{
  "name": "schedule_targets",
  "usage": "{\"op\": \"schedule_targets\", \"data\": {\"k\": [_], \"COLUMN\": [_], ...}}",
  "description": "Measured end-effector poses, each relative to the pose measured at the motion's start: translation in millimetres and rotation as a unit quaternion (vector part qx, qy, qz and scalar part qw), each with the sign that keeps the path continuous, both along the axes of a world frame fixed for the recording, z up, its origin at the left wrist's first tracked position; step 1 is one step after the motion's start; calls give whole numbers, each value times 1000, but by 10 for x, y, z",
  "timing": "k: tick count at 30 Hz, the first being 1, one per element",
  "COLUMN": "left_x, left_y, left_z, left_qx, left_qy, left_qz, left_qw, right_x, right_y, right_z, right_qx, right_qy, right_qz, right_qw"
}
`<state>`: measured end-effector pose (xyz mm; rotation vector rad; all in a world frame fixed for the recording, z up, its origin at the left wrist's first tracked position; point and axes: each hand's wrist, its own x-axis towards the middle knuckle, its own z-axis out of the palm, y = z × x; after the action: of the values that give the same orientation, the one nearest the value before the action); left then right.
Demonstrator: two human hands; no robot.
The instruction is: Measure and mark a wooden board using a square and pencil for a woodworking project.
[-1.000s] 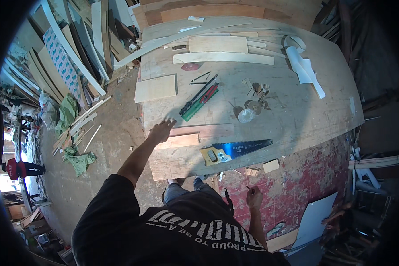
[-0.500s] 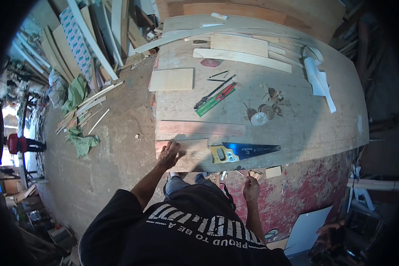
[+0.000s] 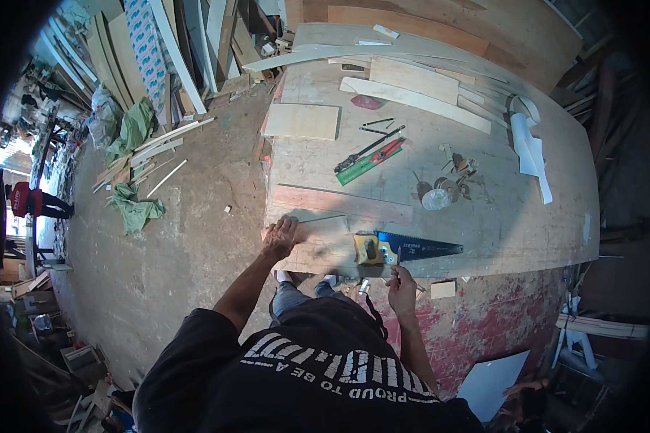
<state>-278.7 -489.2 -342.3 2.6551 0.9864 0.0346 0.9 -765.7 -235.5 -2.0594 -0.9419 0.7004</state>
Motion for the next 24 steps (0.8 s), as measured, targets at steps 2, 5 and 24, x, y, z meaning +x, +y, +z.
{"op": "schedule_targets", "data": {"k": [2, 5, 24], "left_x": [18, -148, -271], "left_y": [-102, -280, -963], "left_z": [107, 111, 1361], "left_qx": [-1, -61, -194], "left_qy": [5, -35, -217], "left_qz": [-14, 35, 134], "left_qw": [1000, 997, 947], "right_x": [-38, -116, -579], "right_y": [-48, -43, 1321], "right_z": [-15, -6, 205], "right_qx": [11, -3, 88], "right_qy": [-3, -14, 427], "right_qz": [-18, 11, -19], "right_qw": [1000, 1000, 900]}}
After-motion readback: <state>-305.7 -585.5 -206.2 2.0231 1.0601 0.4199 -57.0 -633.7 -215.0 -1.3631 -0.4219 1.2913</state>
